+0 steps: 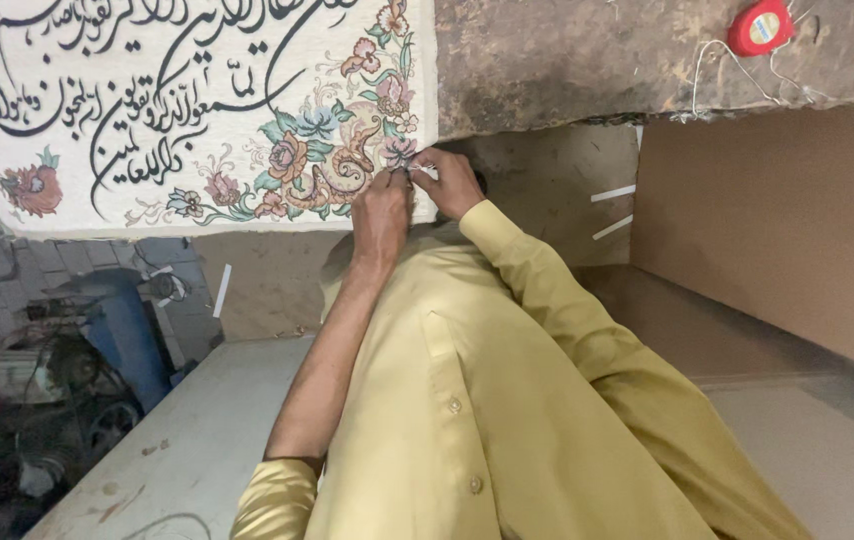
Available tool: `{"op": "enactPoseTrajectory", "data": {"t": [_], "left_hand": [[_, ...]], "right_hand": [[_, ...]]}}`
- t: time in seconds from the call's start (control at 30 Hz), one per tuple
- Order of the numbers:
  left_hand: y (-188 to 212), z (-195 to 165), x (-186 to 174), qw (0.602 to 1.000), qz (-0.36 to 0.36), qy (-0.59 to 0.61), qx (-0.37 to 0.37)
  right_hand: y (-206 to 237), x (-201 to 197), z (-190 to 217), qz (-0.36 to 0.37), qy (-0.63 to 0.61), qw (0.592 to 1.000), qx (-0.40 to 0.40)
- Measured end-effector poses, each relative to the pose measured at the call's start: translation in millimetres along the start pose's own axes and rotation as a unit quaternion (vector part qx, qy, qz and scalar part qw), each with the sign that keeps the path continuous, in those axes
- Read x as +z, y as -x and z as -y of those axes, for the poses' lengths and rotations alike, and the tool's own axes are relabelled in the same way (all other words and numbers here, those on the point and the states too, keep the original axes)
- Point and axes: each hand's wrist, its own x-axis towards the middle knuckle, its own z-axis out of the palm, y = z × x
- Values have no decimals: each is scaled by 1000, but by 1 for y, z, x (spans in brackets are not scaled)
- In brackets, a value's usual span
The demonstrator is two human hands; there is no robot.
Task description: The person smooths a printed textile with Arabic calligraphy and floral motifs on a workbench using both hands. The person repeatedly rubs the surface, lifts and repositions the textile, and pulls at loose threads along the edges.
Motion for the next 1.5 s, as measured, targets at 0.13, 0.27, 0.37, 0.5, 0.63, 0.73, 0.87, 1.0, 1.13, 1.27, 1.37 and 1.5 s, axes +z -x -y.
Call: {"op": "enactPoseTrajectory", "data": {"t": [0.13,0.27,0.37,0.5,0.63,0.73,0.87,1.0,1.13,1.27,1.37,1.5], "left_hand": [[-4,-6,6,999,-4,-30,-14],[0,-6,5,999,-8,-3,-33],[2,-6,3,999,-12,17,-41],[-2,-9,4,999,7,0,-54],[-5,-11,3,998,-3,7,-55],[-5,-12,0,998,-1,15,-55],[-8,-12,-4,997,23,20,-69],[-10,-15,-6,997,-8,29,-64],[-10,-18,-8,999,7,4,-50],[-10,-17,-12,999,0,20,-47],[-11,-18,-12,999,-4,0,-37],[-12,-21,-15,999,28,4,-47]], "right_hand": [[-4,1,-3,-2,16,998,-59],[-6,2,-4,10,24,998,-53],[-5,2,-4,17,21,999,-46],[-4,0,-4,5,20,997,-73],[-4,0,-3,6,18,997,-76],[-3,0,-3,16,17,999,-37],[-1,-2,-2,9,11,997,-78],[-1,-5,1,16,8,996,-83],[-3,-7,4,17,18,997,-72],[-5,-8,5,25,19,996,-79],[-5,-8,5,24,33,996,-83],[-7,-9,6,21,7,996,-84]]}}
